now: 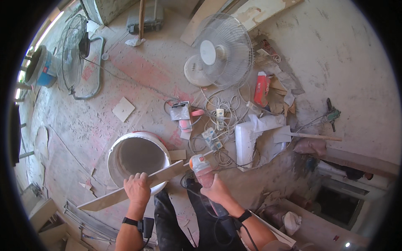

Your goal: Using an angle grinder to cut or trim a wall tile and then placing it on a wall during renovation.

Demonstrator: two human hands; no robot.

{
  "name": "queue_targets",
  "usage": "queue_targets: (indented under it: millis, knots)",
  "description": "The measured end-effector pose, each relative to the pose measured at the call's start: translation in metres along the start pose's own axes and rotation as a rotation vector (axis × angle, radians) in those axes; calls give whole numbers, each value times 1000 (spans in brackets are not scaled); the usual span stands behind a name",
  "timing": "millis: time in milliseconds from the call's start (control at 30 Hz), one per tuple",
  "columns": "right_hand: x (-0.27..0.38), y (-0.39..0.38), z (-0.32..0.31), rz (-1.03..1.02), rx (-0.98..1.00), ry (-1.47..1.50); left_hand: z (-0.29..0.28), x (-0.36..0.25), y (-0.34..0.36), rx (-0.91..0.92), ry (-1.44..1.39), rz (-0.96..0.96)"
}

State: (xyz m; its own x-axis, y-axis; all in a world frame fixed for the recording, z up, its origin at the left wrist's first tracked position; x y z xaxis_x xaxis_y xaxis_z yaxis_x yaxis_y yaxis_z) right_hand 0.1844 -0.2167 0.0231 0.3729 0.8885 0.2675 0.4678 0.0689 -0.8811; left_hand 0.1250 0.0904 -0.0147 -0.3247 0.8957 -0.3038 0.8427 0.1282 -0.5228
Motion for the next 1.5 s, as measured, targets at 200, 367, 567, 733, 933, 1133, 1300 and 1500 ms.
queue_targets:
  millis: [200,367,567,733,933,1133,1300,1500]
  knots:
    - [0,3,6,-9,54,-53,4,1,0,-7,-8,-3]
    - [-15,12,-11,10,-43,-8,3,0,1,-18,-18,5]
    - [-28,14,-26,84,-6,42,0,-1,0,-28,-14,16]
    - [1,5,-6,28,75,0,1,1,-1,-34,-14,14]
    - [-27,17,-38,90,-29,72,0,0,2,-25,17,-6]
    - [-28,14,-17,-7,27,30,1,-2,5,-35,13,18]
    - [-15,16,-19,47,79,-58,4,3,2,-21,28,0]
    - [-41,24,-52,127,-76,138,7,5,8,-13,35,-6]
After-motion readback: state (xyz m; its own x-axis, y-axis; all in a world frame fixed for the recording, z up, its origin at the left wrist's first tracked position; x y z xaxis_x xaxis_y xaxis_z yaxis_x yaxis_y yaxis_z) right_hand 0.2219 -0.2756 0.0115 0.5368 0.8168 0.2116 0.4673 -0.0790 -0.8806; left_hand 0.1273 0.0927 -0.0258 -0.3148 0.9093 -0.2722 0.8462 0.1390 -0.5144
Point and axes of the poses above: each hand's wrist, its own y-axis towards the middle knuckle, its own z-axis out of the palm, x = y × z, the point moved 4 cm from there along y, towards the middle knuckle, and after that the axes turned 14 degrees about x, right-handed, at the moved point
